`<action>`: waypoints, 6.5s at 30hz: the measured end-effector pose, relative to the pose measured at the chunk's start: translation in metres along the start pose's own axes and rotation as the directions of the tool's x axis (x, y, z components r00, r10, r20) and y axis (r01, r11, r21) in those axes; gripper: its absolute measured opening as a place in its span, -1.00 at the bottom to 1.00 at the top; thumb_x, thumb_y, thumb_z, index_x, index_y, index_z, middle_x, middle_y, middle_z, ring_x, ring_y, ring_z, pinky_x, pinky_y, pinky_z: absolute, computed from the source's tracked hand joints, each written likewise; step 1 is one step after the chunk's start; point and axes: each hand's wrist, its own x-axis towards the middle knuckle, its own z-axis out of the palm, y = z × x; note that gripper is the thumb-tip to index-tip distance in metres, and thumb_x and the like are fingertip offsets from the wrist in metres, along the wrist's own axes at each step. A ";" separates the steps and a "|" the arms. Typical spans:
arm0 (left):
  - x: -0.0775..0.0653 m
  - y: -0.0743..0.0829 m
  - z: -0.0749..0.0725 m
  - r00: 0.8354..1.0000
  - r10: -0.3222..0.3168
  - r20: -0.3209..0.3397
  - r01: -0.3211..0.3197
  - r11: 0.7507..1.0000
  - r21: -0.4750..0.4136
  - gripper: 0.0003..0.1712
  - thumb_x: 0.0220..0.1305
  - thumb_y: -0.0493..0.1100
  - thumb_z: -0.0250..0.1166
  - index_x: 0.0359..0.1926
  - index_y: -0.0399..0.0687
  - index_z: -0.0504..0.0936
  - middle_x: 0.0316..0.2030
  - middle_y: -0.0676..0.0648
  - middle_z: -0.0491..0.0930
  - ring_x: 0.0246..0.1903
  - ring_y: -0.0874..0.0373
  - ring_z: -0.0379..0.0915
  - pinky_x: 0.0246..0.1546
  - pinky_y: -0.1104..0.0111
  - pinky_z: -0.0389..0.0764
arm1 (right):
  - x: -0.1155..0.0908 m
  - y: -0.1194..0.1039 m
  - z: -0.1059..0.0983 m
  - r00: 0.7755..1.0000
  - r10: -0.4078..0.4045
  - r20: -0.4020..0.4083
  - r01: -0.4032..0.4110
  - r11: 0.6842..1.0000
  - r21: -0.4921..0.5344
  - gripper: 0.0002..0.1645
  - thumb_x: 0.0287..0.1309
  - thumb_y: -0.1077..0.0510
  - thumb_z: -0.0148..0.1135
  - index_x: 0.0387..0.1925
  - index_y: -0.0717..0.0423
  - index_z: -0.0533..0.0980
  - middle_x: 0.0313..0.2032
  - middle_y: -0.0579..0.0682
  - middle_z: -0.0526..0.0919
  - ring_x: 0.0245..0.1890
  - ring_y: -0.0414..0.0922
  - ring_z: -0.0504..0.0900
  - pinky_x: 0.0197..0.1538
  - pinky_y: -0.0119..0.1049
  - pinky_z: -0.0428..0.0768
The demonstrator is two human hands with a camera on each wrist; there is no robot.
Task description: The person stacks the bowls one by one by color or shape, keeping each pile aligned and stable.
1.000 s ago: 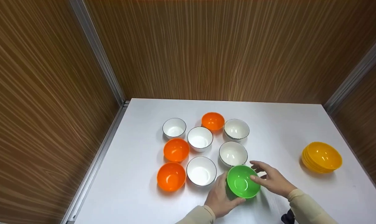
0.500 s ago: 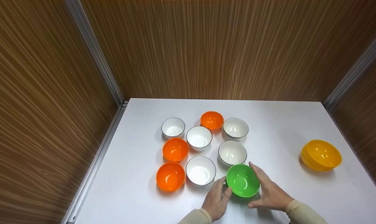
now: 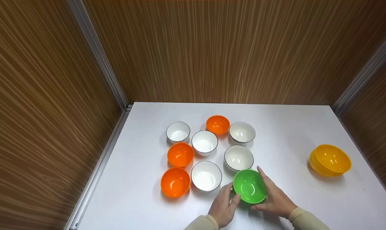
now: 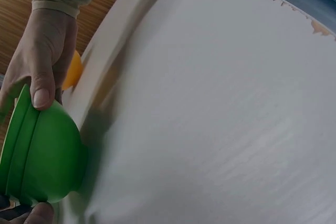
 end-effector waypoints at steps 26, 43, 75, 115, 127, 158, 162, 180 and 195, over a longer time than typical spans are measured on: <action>-0.013 -0.003 -0.019 0.976 -0.154 0.153 0.164 0.985 -0.054 -0.31 0.36 0.26 -0.28 0.27 -0.11 0.21 0.03 -0.01 0.42 0.00 0.28 0.34 -0.02 0.38 0.45 | -0.005 0.050 -0.035 0.928 0.357 -0.110 -0.325 0.917 0.233 0.54 -0.54 0.00 0.61 0.38 0.10 -0.23 0.26 0.39 0.07 0.20 0.34 0.12 0.15 0.33 0.05; -0.019 -0.011 -0.022 0.973 -0.202 0.113 0.211 0.975 -0.073 -0.39 0.38 0.17 -0.20 0.25 -0.13 0.24 -0.01 0.04 0.45 0.00 0.27 0.36 -0.01 0.37 0.46 | 0.011 0.069 -0.051 0.745 0.621 -0.241 -0.490 0.756 0.433 0.50 -0.38 0.03 0.56 0.39 -0.08 -0.35 0.33 0.30 -0.07 0.26 0.29 0.00 0.23 0.26 -0.05; -0.027 -0.021 -0.029 0.983 -0.185 0.013 0.185 0.981 -0.062 -0.40 0.38 0.16 -0.16 0.19 -0.19 0.32 -0.17 0.12 0.51 -0.15 0.27 0.45 -0.08 0.29 0.49 | 0.016 0.079 -0.045 0.633 0.682 -0.368 -0.485 0.719 0.498 0.50 -0.36 0.01 0.55 0.40 -0.19 -0.35 0.38 0.12 -0.11 0.34 0.11 -0.07 0.32 0.06 -0.14; -0.034 -0.039 -0.039 0.858 -0.391 -0.334 0.418 0.908 0.009 0.08 0.01 0.05 0.35 0.32 -0.38 -0.07 -0.20 -0.09 0.47 -0.37 0.20 0.39 -0.40 0.39 0.46 | 0.055 -0.050 0.071 0.970 0.103 0.219 -0.168 0.937 0.305 -0.17 0.21 -0.14 0.07 0.32 0.27 0.09 0.11 0.23 0.41 -0.06 0.00 0.53 -0.05 -0.24 0.54; -0.033 -0.038 -0.042 0.860 -0.403 -0.312 0.420 0.907 -0.014 0.17 0.01 0.08 0.35 0.36 -0.35 -0.19 -0.24 -0.07 0.41 -0.55 0.32 0.26 -0.49 0.45 0.38 | 0.063 -0.055 0.083 0.975 0.123 0.185 -0.168 0.953 0.254 -0.25 0.26 -0.18 -0.06 0.36 0.06 0.08 0.02 0.10 0.51 -0.13 -0.09 0.57 -0.02 -0.11 0.52; -0.020 -0.046 -0.032 0.907 -0.297 -0.299 0.324 0.945 0.047 0.45 -0.45 0.27 0.52 0.37 -0.21 -0.08 0.25 -0.20 0.16 0.22 -0.04 0.09 0.23 0.08 0.14 | 0.038 -0.061 0.044 0.969 0.151 0.194 -0.210 0.919 0.334 -0.52 0.28 0.06 0.03 0.15 0.20 0.28 -0.35 0.00 0.59 -0.40 -0.01 0.59 -0.36 -0.36 0.55; -0.016 -0.048 -0.033 0.915 -0.291 -0.279 0.316 0.947 0.051 0.46 -0.48 0.26 0.53 0.39 -0.13 -0.10 0.27 -0.16 0.14 0.23 -0.01 0.09 0.23 0.10 0.16 | 0.038 -0.073 0.034 0.965 0.163 0.204 -0.227 0.911 0.345 -0.63 0.29 0.11 0.01 0.02 0.26 0.32 -0.42 0.04 0.60 -0.46 0.06 0.58 -0.41 -0.38 0.51; -0.009 -0.068 -0.031 0.950 -0.201 -0.239 0.219 0.974 0.050 0.44 -0.51 0.30 0.53 0.38 -0.06 -0.06 0.27 -0.01 0.17 0.21 0.17 0.14 0.21 0.25 0.20 | 0.032 -0.039 0.053 0.959 0.211 0.188 -0.260 0.919 0.295 -0.63 0.22 -0.09 0.07 -0.13 0.10 0.32 -0.46 -0.14 0.58 -0.49 -0.24 0.52 -0.41 -0.40 0.51; -0.010 -0.070 -0.030 0.950 -0.190 -0.248 0.209 0.976 0.055 0.45 -0.51 0.31 0.52 0.38 -0.07 -0.05 0.28 -0.01 0.17 0.21 0.17 0.15 0.21 0.26 0.21 | 0.049 -0.051 0.031 0.992 0.120 0.027 -0.123 0.969 0.215 -0.73 0.12 -0.10 0.19 -0.29 -0.02 0.43 -0.58 -0.23 0.47 -0.60 -0.25 0.40 -0.55 -0.40 0.43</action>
